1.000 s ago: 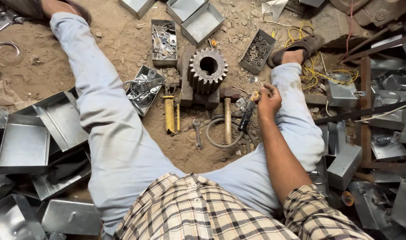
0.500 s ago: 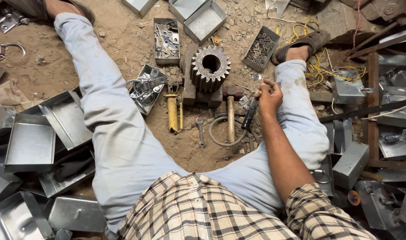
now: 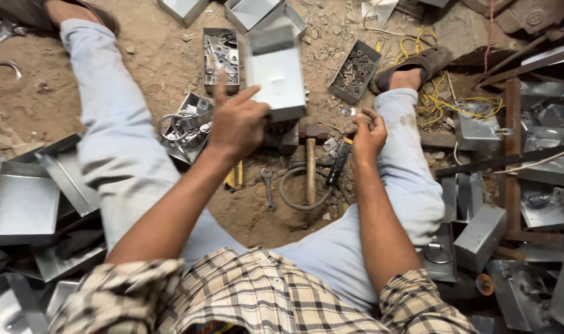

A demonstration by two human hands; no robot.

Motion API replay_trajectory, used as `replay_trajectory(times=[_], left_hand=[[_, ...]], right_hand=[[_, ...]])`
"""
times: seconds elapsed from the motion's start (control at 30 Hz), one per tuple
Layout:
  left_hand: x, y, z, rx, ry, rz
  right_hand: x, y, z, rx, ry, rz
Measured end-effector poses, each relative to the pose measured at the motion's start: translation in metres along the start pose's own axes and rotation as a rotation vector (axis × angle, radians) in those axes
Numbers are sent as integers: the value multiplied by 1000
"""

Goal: The person welds components onto a metal box, hammers parts of the box to shape them, and attaches a metal ring using a bracket and hammer.

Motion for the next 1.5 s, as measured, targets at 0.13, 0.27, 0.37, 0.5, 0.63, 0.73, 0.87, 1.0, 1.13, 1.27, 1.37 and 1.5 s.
replay_trajectory(times=[0.13,0.27,0.37,0.5,0.63,0.73,0.87,1.0,1.13,1.27,1.37,1.5], left_hand=[[54,-20,8,106,4,242],[72,-24,-5,57,173,297],[58,-26,-7,13,151,170],[18,-27,-9,-69,118,-154],[-19,3,-11,-195,168,-219],[-31,29,-29,-274,173,-226],[-16,71,-65,-465,94,-429],[27,111,-86,-758,30,-794],[47,132,-79,-771,-46,-846],[51,129,-77,-804,-42,-964],[52,124,-74,-823,-35,-996],[53,119,-74,-821,-40,-1013]], right_hand=[[-10,-1,6,7,10,41],[-14,14,9,50,10,56],[9,43,-3,-35,128,-182],[64,96,-46,-691,486,-812],[113,100,-101,-999,621,-988],[135,74,-119,-967,668,-1122],[142,38,-105,-926,626,-1143],[133,43,-99,-1043,534,-1004],[118,81,-87,-750,472,-748],[86,79,-71,159,249,521],[80,50,-60,388,201,763],[72,19,-58,551,109,803]])
Point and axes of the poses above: each hand's wrist, its own z-axis towards the middle knuckle, its own x-axis out of the palm, y = z × x, the point moved 4 cm from there along z, towards the middle knuckle, and after that the axes turned 7 degrees about -x, right-handed, at the moved point
